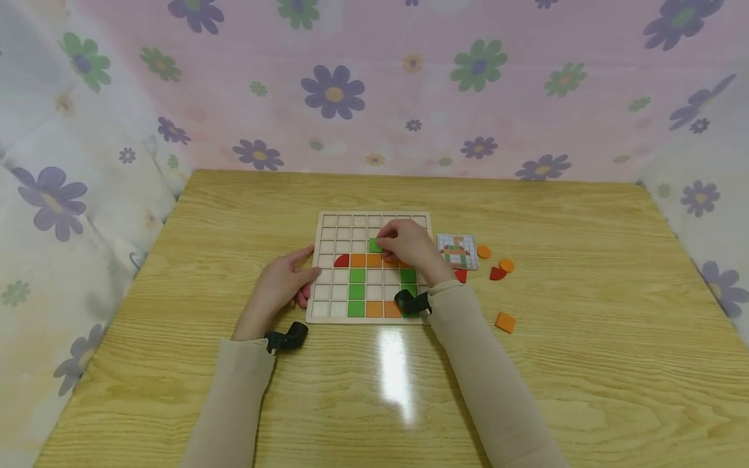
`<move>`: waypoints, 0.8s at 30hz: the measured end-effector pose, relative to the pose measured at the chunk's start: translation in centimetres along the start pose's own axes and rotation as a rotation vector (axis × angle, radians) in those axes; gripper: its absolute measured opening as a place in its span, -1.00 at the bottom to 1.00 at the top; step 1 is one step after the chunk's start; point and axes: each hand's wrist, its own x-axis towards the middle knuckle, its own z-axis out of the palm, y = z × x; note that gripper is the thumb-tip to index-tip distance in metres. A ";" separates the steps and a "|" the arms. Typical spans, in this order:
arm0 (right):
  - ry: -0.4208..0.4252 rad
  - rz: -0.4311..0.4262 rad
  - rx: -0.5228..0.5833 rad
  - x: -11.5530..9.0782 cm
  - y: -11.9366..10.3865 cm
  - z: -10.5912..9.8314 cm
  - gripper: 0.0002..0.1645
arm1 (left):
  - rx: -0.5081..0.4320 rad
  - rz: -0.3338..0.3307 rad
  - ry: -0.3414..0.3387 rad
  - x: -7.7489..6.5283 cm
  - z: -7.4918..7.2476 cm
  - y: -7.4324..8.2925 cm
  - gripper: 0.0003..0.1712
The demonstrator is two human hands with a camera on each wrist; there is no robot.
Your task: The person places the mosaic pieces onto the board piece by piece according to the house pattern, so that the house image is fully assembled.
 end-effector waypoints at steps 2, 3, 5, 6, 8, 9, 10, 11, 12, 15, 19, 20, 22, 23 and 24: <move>0.007 -0.001 -0.029 0.1 0.0 0.1 -0.84 | 0.003 0.002 -0.001 0.0 0.0 0.0 -0.34; 0.008 -0.004 -0.037 0.1 0.0 0.1 -0.84 | 0.006 0.003 -0.002 0.0 0.0 0.0 -0.34; 0.013 -0.011 -0.053 0.2 0.1 0.2 -0.85 | 0.007 0.004 -0.002 0.0 0.0 0.1 -0.34; 0.016 -0.016 -0.060 0.3 0.2 0.2 -0.85 | 0.007 0.004 -0.003 0.0 -0.1 0.1 -0.34; 0.023 -0.026 -0.067 0.3 0.3 0.3 -0.85 | 0.007 0.008 -0.004 0.0 -0.1 0.1 -0.34; 0.026 -0.031 -0.071 0.4 0.3 0.3 -0.85 | 0.006 0.010 -0.004 0.0 -0.1 0.1 -0.34; 0.028 -0.035 -0.076 0.4 0.3 0.3 -0.84 | 0.006 0.011 -0.004 0.0 -0.1 0.1 -0.34; 0.030 -0.036 -0.077 0.4 0.4 0.4 -0.84 | 0.006 0.013 -0.005 0.0 -0.1 0.1 -0.34; 0.031 -0.039 -0.081 0.4 0.4 0.4 -0.84 | 0.006 0.015 -0.006 0.0 -0.1 0.1 -0.33; 0.030 -0.048 -0.110 0.3 0.3 0.5 -0.85 | 0.010 0.016 -0.007 0.0 -0.1 0.1 -0.33; 0.038 -0.067 -0.181 0.3 0.1 0.6 -0.87 | 0.012 0.015 -0.003 0.0 -0.1 0.1 -0.34; 0.041 -0.070 -0.196 0.3 0.0 0.6 -0.87 | 0.012 0.014 -0.001 0.0 -0.1 0.1 -0.34; 0.045 -0.075 -0.220 0.3 0.0 0.6 -0.87 | 0.011 0.011 0.000 0.0 -0.1 0.1 -0.34; 0.045 -0.078 -0.228 0.3 0.0 0.6 -0.87 | 0.011 0.009 0.001 -0.1 -0.1 0.1 -0.34; 0.044 -0.081 -0.232 0.3 0.0 0.6 -0.87 | 0.011 0.007 0.001 -0.1 -0.1 0.1 -0.34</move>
